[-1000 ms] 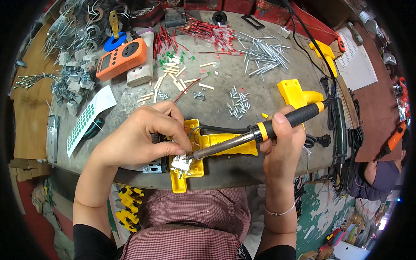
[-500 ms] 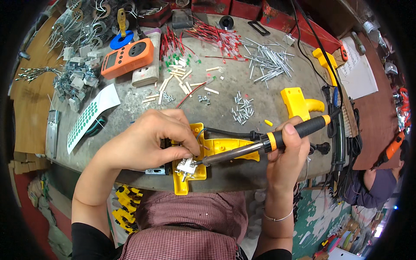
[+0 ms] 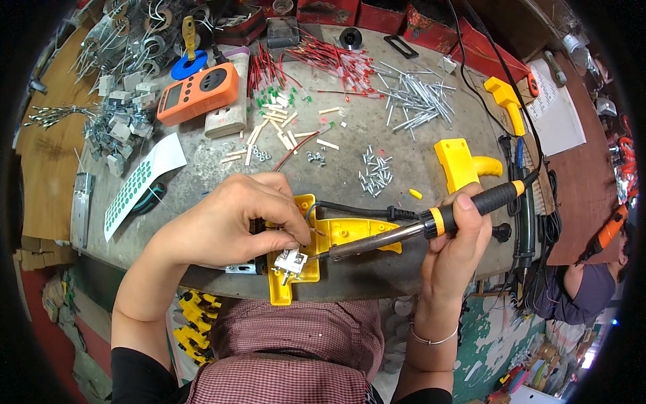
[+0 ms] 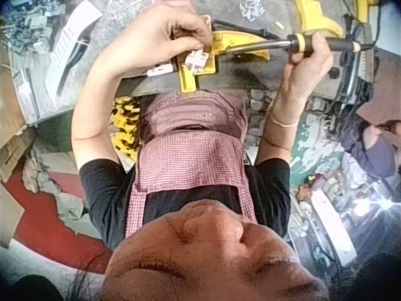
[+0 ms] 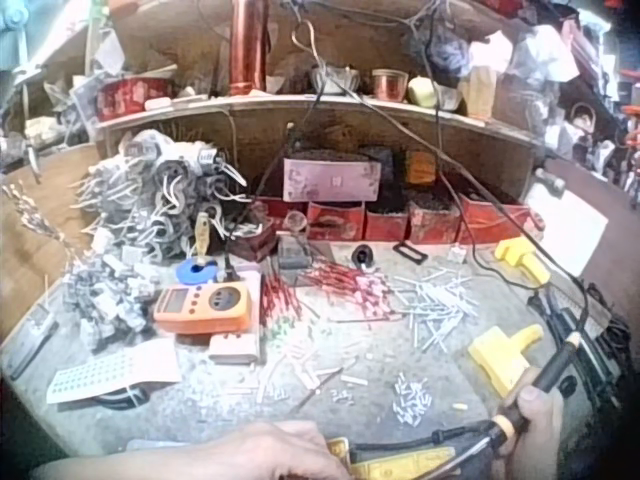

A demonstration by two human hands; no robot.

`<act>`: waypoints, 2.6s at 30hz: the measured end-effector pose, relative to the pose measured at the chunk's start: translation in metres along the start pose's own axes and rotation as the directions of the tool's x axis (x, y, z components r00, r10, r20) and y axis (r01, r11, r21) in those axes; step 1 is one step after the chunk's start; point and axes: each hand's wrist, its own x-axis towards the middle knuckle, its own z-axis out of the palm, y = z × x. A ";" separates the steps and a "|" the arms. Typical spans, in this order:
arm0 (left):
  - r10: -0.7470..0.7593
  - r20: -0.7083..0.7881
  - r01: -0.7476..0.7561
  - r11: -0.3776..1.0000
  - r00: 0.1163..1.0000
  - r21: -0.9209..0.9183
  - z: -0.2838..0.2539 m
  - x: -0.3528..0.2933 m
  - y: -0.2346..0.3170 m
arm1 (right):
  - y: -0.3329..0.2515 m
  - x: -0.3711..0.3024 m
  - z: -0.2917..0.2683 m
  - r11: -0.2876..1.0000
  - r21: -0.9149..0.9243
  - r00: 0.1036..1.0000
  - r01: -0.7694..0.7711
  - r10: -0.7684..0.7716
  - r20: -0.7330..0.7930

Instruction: Solder and assemble the internal components of a yellow handheld electric tool.

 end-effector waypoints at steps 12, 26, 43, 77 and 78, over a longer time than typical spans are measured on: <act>0.045 -0.015 -0.044 0.998 0.999 0.040 -0.002 -0.001 -0.003 | -0.027 0.030 0.002 0.982 0.087 0.985 0.165 -0.169 0.039; 0.075 -0.025 -0.075 0.997 0.997 0.004 0.005 -0.004 -0.009 | 0.041 0.174 0.204 0.761 -0.128 0.682 0.636 -0.477 0.554; 0.073 0.008 -0.074 0.996 0.997 0.042 0.000 0.004 -0.005 | 0.009 -0.083 0.000 0.956 -0.207 0.849 0.206 -0.070 0.524; -0.105 -0.002 0.105 0.994 0.994 -0.016 0.000 -0.001 0.010 | 0.030 -0.090 0.027 0.824 -0.435 0.766 0.364 0.001 0.643; -0.132 -0.013 0.131 0.991 0.991 -0.037 0.001 -0.002 0.009 | 0.030 -0.091 0.027 0.824 -0.434 0.768 0.363 -0.001 0.641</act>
